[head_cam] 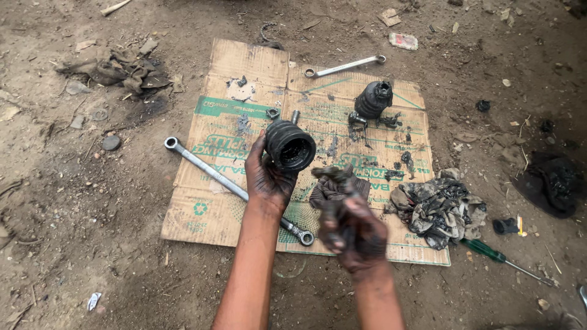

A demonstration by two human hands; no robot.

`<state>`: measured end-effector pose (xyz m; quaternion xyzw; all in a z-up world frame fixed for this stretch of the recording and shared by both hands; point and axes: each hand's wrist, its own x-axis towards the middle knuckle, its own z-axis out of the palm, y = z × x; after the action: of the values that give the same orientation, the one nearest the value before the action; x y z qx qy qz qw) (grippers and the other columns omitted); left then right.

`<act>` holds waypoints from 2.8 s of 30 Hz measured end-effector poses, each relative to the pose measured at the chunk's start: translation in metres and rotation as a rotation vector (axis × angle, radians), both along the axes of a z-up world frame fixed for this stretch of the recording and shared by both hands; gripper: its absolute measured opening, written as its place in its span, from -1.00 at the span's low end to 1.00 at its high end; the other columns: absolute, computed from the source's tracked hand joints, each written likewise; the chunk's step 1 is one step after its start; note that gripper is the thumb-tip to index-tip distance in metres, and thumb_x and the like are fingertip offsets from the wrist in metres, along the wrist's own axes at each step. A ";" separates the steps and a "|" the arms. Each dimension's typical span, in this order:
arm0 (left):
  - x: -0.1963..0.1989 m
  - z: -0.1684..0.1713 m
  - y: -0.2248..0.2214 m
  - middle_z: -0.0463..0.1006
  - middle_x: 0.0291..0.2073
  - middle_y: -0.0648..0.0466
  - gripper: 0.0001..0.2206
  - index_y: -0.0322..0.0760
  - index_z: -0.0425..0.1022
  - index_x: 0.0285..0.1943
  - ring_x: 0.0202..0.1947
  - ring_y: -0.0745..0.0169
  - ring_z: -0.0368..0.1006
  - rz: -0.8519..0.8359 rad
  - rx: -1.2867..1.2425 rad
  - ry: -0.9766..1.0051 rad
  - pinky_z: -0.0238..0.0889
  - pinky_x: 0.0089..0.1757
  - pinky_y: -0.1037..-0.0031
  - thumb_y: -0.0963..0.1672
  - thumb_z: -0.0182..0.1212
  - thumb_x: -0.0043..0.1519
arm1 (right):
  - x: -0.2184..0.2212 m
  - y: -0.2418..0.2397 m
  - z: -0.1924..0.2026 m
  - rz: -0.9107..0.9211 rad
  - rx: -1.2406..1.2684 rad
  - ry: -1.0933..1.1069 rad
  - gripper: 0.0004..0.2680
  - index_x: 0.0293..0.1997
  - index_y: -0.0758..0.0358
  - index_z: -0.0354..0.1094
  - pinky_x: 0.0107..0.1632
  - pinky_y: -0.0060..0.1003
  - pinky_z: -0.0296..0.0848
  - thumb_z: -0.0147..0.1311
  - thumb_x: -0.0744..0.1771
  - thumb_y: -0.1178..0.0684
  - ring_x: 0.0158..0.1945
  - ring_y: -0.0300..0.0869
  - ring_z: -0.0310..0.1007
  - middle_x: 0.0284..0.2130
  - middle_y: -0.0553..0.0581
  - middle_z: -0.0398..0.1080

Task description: The person cleans a black rubber boot and a metal joint with a cloth and slides the boot onto the metal shaft while working on a cardboard sheet.

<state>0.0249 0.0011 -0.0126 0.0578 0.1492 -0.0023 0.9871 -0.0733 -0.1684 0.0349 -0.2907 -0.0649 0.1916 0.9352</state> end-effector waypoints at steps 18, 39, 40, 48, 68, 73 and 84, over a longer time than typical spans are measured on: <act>-0.001 -0.016 -0.012 0.61 -0.05 -0.06 -0.68 -0.43 0.47 0.15 -0.05 0.14 0.58 0.045 0.138 -0.011 0.51 0.04 0.30 -0.10 0.22 0.29 | -0.004 -0.201 -0.066 -0.707 -1.766 0.300 -0.62 0.20 0.21 0.43 -0.36 -0.19 0.36 0.29 0.28 -0.04 -0.53 -0.15 0.40 -0.53 0.11 0.44; -0.010 -0.028 -0.019 0.61 -0.07 -0.04 -0.68 -0.35 0.48 0.10 -0.07 0.12 0.59 0.001 0.161 0.096 0.52 0.00 0.23 -0.06 0.22 0.26 | -0.020 -0.110 -0.112 -1.388 -2.297 -0.262 -0.65 -0.09 0.22 0.54 0.21 0.31 0.25 0.45 0.25 -0.23 0.28 0.21 0.18 0.12 0.41 0.29; -0.010 -0.028 -0.018 0.62 -0.07 -0.05 -0.68 -0.36 0.48 0.10 -0.07 0.11 0.59 0.007 0.144 0.097 0.52 0.01 0.24 -0.07 0.22 0.26 | -0.020 -0.102 -0.107 -1.404 -2.315 -0.316 -0.69 -0.02 0.18 0.56 0.23 0.30 0.24 0.43 0.29 -0.19 0.32 0.21 0.15 0.17 0.43 0.28; -0.009 -0.015 -0.017 0.65 -0.14 -0.05 -0.66 -0.36 0.50 0.06 -0.11 0.10 0.61 -0.073 0.052 0.149 0.54 -0.03 0.26 -0.02 0.15 0.26 | 0.008 -0.035 -0.017 -0.617 -1.558 -0.694 -0.77 0.10 0.08 0.45 -0.18 -0.19 0.63 0.19 0.33 0.02 -0.24 -0.17 0.58 -0.17 0.15 0.50; -0.023 0.027 -0.015 0.63 -0.38 0.00 -0.73 -0.42 0.53 -0.14 -0.44 0.24 0.57 -0.045 0.587 0.210 0.52 -0.35 0.44 -0.16 0.44 0.05 | 0.024 0.019 -0.007 0.046 -2.115 -0.887 -0.80 0.00 0.22 0.39 -0.29 0.05 0.49 0.12 0.30 0.09 -0.37 0.14 0.56 -0.40 0.26 0.55; -0.028 0.023 -0.014 0.60 -0.35 0.00 -0.70 -0.34 0.50 -0.09 -0.41 0.22 0.58 -0.104 0.515 0.140 0.54 -0.32 0.41 -0.10 0.39 0.08 | 0.026 0.016 -0.028 0.085 -1.589 -0.421 -0.61 0.12 0.31 0.29 -0.26 -0.11 0.58 0.22 0.20 0.11 -0.37 -0.07 0.59 -0.39 0.23 0.55; -0.016 0.039 0.010 0.65 -0.32 0.01 -0.63 -0.21 0.50 -0.07 -0.41 0.23 0.61 -0.339 0.500 0.181 0.59 -0.38 0.29 0.03 0.33 0.04 | 0.062 -0.005 0.000 -0.132 -1.916 -1.100 -0.76 -0.01 0.25 0.44 -0.13 -0.03 0.54 0.16 0.24 0.16 -0.23 0.10 0.54 -0.24 0.34 0.52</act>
<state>0.0093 0.0107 0.0263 0.3222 0.2207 -0.1353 0.9106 -0.0115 -0.1734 0.0352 -0.9426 -0.2810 -0.0430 0.1751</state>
